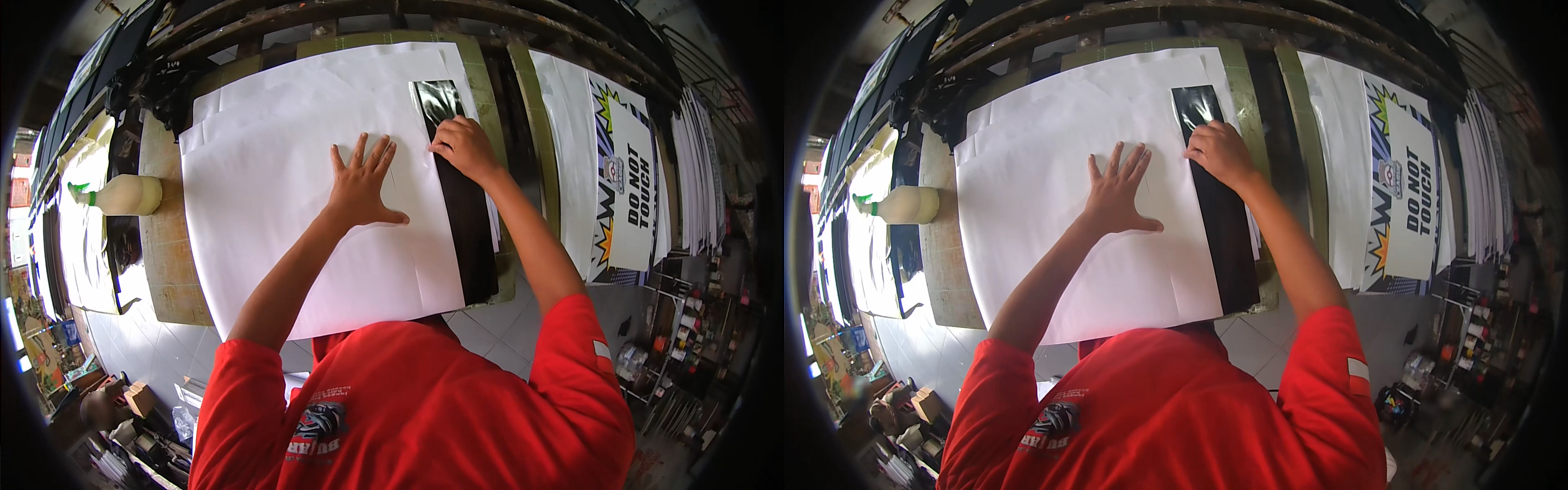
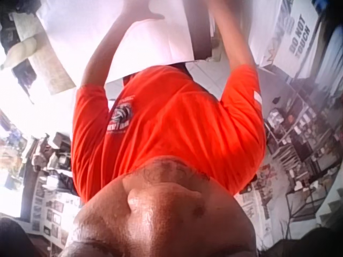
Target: The person applies a protective film to printed signs by spraying liquid, peeling backing, aligning, and smoothing the surface. They handle multiple signs, using a spray bottle, a squeegee, and a cloth to remove bubbles and ensure adhesion.
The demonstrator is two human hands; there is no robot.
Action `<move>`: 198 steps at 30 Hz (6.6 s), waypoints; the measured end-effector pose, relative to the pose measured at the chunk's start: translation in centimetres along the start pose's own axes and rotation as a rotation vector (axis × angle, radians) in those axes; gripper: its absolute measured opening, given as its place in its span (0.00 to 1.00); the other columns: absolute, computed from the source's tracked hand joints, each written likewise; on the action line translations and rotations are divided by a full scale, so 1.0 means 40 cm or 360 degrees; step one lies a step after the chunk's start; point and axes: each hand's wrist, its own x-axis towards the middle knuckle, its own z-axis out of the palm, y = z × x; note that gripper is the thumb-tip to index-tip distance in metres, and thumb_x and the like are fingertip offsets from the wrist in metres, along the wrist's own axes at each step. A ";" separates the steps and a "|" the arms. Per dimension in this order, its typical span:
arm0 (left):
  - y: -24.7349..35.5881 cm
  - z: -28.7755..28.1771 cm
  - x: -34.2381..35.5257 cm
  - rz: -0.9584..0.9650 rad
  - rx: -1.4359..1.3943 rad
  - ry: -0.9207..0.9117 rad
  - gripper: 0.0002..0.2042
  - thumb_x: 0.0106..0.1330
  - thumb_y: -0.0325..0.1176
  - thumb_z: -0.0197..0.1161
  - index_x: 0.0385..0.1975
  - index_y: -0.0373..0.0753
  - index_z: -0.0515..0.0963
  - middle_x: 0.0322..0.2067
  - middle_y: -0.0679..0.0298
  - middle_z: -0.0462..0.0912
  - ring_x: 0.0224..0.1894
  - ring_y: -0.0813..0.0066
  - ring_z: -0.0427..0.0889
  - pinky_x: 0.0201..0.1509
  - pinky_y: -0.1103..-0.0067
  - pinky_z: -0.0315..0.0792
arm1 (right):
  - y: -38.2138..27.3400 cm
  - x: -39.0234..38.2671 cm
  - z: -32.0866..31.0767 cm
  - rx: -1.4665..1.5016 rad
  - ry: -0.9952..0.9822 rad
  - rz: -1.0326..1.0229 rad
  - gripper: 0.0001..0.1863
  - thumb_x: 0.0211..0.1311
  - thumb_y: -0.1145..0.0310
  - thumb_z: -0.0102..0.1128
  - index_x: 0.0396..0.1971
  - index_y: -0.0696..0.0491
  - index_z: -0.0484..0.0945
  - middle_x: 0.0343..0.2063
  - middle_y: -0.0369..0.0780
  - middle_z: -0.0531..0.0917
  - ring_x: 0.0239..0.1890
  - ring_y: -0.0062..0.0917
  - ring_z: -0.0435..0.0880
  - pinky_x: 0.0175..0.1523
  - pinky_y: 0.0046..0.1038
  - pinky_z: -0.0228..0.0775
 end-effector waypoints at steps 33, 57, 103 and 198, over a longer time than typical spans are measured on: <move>-0.008 0.051 0.017 0.0041 0.0274 0.0073 0.65 0.37 0.70 0.72 0.74 0.45 0.46 0.75 0.61 0.45 0.76 0.50 0.38 0.69 0.35 0.35 | -0.336 -0.558 -0.066 0.0007 -0.0088 0.0222 0.12 0.49 0.63 0.72 0.21 0.49 0.75 0.27 0.32 0.75 0.33 0.27 0.73 0.40 0.31 0.65; 0.194 0.058 -0.221 0.0887 0.0094 0.0115 0.53 0.44 0.67 0.69 0.70 0.46 0.59 0.72 0.52 0.51 0.75 0.51 0.47 0.71 0.41 0.40 | -0.543 -0.711 0.041 -0.0202 0.0227 0.0817 0.29 0.53 0.61 0.68 0.56 0.49 0.75 0.62 0.45 0.70 0.65 0.41 0.66 0.63 0.45 0.62; 1.273 0.286 0.029 -0.0610 -0.2911 -0.1181 0.27 0.74 0.46 0.50 0.67 0.40 0.56 0.63 0.53 0.65 0.62 0.56 0.70 0.62 0.63 0.65 | 0.502 -1.671 -0.798 0.1590 0.1598 0.2301 0.09 0.60 0.67 0.65 0.33 0.55 0.75 0.23 0.34 0.75 0.23 0.18 0.75 0.28 0.20 0.71; -0.574 -0.291 -0.431 -0.2258 -0.0591 0.2228 0.50 0.46 0.52 0.78 0.64 0.26 0.60 0.57 0.40 0.69 0.61 0.45 0.68 0.68 0.65 0.61 | -0.042 -1.692 0.058 0.0695 -0.0316 0.2106 0.19 0.60 0.62 0.63 0.45 0.62 0.79 0.34 0.48 0.84 0.34 0.35 0.83 0.41 0.36 0.75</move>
